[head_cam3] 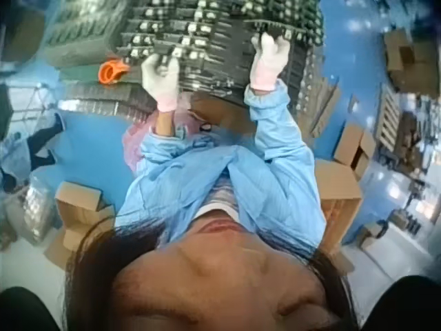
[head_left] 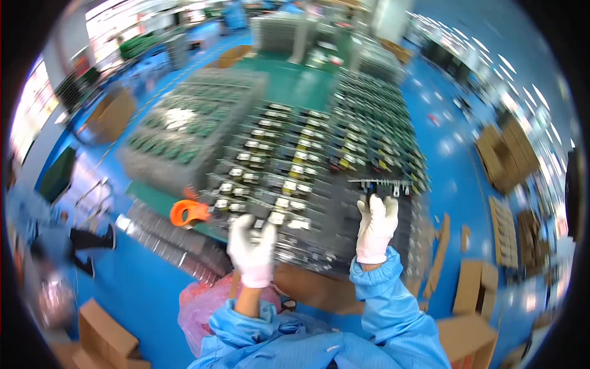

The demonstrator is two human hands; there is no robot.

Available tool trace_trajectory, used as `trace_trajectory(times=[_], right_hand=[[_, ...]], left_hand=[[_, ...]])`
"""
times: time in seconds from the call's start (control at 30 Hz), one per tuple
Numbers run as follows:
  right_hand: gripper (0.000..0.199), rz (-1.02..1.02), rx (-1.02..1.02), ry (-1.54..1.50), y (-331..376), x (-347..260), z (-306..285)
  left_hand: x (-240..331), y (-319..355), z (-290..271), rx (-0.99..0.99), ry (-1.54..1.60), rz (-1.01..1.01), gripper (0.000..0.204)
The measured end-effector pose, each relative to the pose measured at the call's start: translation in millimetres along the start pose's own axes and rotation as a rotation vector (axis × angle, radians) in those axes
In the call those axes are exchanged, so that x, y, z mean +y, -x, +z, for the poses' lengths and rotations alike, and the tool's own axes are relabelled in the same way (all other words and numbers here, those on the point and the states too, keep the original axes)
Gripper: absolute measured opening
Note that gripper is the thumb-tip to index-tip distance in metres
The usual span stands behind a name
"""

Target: Pack electronic circuit boards into bubble wrap and organize them into partitioned cardboard shipping boxes.

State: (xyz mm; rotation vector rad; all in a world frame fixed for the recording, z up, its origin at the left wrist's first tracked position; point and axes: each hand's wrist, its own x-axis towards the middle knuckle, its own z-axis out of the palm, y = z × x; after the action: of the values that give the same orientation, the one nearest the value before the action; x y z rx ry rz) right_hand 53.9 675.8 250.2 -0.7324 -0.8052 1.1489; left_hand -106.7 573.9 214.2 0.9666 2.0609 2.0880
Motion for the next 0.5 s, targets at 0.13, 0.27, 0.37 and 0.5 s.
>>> trace_trajectory(times=[0.13,0.27,0.37,0.5], right_hand=[[0.026,-0.231,0.042,0.109,11,-95,-78],[0.025,-0.446,0.311,0.303,58,-201,-178],[0.021,-0.595,0.584,0.568,133,-286,-248],[0.025,-0.659,0.846,0.778,257,-369,-321]], left_hand=[[46,6,16,-0.324,0.806,-0.396,0.04],[49,46,71,-0.894,1.172,-0.582,0.047],[83,109,106,-1.183,1.262,-0.786,0.048],[144,217,137,-1.433,1.309,-1.037,0.044]])
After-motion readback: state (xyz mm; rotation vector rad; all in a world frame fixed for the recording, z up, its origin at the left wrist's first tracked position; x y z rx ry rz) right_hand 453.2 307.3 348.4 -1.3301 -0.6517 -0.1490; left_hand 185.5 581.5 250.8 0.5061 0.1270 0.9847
